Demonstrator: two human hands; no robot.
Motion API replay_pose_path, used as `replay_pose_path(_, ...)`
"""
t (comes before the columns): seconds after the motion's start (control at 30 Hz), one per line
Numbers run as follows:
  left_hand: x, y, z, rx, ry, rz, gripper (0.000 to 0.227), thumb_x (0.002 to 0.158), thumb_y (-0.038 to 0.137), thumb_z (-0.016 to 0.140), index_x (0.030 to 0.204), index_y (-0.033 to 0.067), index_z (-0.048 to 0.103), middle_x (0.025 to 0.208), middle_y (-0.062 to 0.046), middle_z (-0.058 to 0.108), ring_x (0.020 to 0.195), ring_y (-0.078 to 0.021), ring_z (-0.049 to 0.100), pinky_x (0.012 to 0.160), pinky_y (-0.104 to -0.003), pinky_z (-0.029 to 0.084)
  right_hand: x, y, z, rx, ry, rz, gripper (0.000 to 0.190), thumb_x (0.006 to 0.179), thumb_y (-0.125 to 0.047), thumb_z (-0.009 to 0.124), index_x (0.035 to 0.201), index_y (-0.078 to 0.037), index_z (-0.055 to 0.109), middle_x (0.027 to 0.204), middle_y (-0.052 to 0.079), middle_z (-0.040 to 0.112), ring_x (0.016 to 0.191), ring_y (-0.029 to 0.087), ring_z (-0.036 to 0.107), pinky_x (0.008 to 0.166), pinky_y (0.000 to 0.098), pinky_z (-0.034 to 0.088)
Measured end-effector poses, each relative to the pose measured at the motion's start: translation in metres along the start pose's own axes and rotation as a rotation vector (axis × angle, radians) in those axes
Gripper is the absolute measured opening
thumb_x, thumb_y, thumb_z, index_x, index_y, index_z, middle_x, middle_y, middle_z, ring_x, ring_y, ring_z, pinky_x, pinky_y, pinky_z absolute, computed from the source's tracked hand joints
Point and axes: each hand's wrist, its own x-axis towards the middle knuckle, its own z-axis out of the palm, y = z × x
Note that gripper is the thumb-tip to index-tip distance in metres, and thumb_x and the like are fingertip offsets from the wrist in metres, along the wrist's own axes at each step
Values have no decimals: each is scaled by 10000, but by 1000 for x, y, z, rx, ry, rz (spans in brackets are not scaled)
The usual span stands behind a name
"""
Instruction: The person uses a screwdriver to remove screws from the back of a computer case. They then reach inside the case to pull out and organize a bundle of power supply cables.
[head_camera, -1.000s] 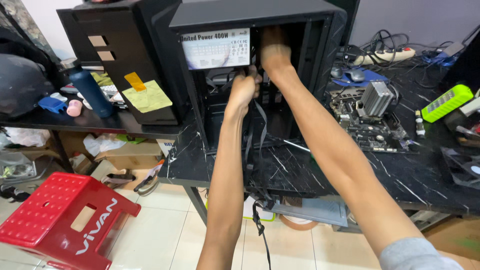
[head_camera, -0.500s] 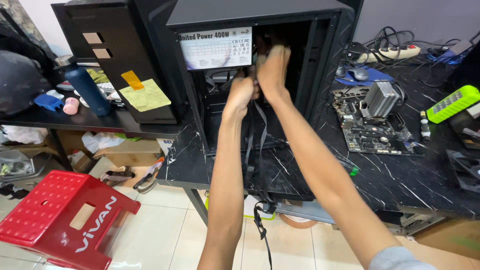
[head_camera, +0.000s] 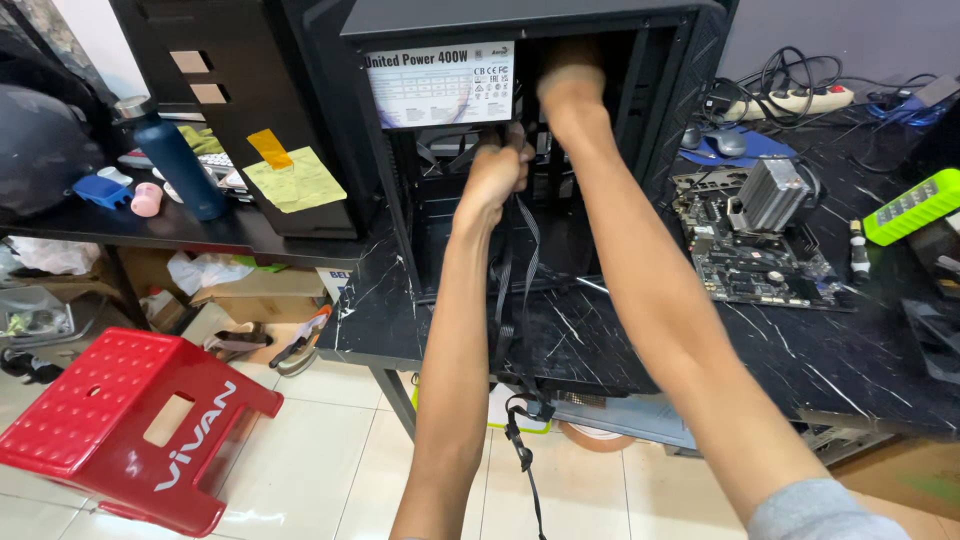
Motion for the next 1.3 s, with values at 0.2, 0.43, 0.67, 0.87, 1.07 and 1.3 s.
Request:
replay_pose_path(0.2,-8,5,9,82,22,-28,370,1076,360,450,765,168,396,660,24,434,487,-70,282,449,-250,228,-3,-5,-13,144,26,55,312,996,-75,477,1198,-69,715,1212,198,683,1084,367,670,785,461,594)
replay_pose_path(0.43,-11,11,3,-26,-65,-56,354,1071,283,482,744,186,386,610,54,336,496,-56,240,477,-220,183,-13,6,16,179,275,14,161,806,-254,585,952,-254,652,914,38,628,814,251,583,662,357,407)
replay_pose_path(0.67,-8,9,-1,-97,-40,-16,214,1070,257,503,1131,68,583,622,55,355,476,-43,221,419,-210,167,-76,-13,34,1028,835,0,538,916,53,561,1442,-55,537,1312,216,693,1197,436,614,1030,474,482)
replay_pose_path(0.87,-18,19,1,115,11,-49,285,1084,322,411,1170,90,553,658,59,366,525,-60,285,463,-223,253,-63,-11,39,728,971,41,146,783,55,575,873,23,465,866,275,493,785,511,501,713,574,401)
replay_pose_path(1.07,-12,16,-4,146,11,-102,221,1090,309,429,1132,111,518,653,56,370,495,-58,276,440,-231,221,-39,0,22,589,754,-37,487,842,-79,732,1279,51,563,1202,261,671,1123,461,609,1042,484,474)
replay_pose_path(1.3,-17,28,-3,399,1,-139,286,1084,324,400,1179,126,583,766,17,518,584,-86,415,493,-241,350,-26,2,13,439,728,-20,426,856,-51,609,1278,-3,574,1202,239,614,1136,456,563,1060,486,434)
